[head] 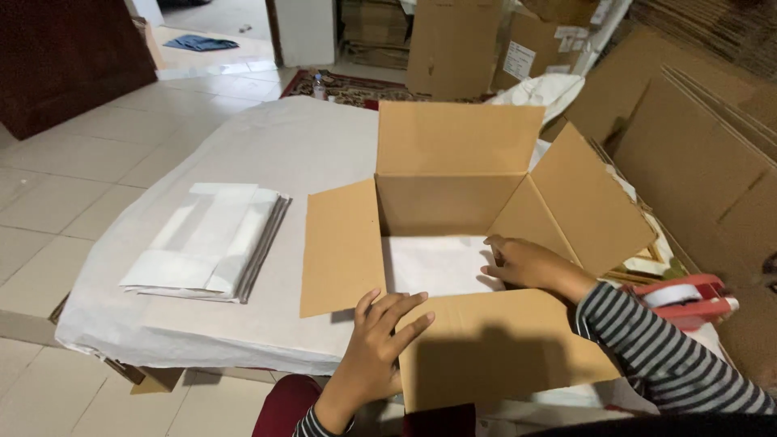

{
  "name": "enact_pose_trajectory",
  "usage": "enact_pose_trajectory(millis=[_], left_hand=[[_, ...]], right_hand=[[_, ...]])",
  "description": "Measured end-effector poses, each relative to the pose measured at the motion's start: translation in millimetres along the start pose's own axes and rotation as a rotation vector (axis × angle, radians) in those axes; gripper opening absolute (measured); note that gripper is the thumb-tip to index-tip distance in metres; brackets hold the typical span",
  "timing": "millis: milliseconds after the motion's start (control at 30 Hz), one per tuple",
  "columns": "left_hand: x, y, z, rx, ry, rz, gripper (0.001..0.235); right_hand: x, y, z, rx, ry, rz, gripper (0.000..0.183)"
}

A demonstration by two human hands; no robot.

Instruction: Packaging wrapped items into a cardboard box and sealing it with tape

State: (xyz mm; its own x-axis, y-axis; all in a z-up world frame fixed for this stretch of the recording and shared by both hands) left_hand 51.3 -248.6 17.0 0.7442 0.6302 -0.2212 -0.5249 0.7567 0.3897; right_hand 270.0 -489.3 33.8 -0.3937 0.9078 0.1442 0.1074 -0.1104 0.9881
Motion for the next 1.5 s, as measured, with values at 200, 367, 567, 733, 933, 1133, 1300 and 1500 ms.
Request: enact_pose_trajectory(millis=[200, 367, 567, 733, 933, 1133, 1300, 1500], left_hand=[[6, 6, 17, 0.011, 0.039, -0.019, 0.055], [6, 14, 20, 0.099, 0.047, -0.04, 0.08], [10, 77, 15, -0.09, 0.13, -0.316, 0.088], [95, 126, -43, -0.708, 0.403, -0.426, 0.093], [239, 180, -156, -1.305, 1.339, -0.381, 0.064], [317, 152, -216, -1.495, 1.523, -0.748, 0.024], [315, 142, -218, -1.59, 1.403, -0.668, 0.045], [289, 140, -196, -1.659, 1.204, -0.672, 0.051]], right_hand=[[74, 63, -62, -0.146, 0.052, 0.178, 0.06], [81, 30, -81, -0.445, 0.293, -0.068, 0.042], [69, 9, -72, -0.554, 0.404, -0.157, 0.037], [69, 6, -70, -0.44, 0.272, -0.087, 0.037], [64, 0, -66, -0.389, 0.184, -0.143, 0.039], [63, 0, -67, -0.368, 0.139, -0.128, 0.044], [66, 2, -70, -0.396, 0.144, -0.084, 0.046], [62, -1, -68, -0.422, 0.194, -0.075, 0.047]])
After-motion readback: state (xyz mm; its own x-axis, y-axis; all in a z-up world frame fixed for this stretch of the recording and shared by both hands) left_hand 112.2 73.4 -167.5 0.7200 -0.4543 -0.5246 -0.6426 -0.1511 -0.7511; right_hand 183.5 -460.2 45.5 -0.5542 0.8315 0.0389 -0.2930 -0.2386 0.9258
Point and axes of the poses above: each hand's wrist, its own z-axis towards the middle knuckle, its own y-axis out of the back of the hand, x = y × z, the point moved 5 cm from there along z, towards the middle knuckle, and after that the axes turned 12 degrees about -x, right-handed, at the moved point
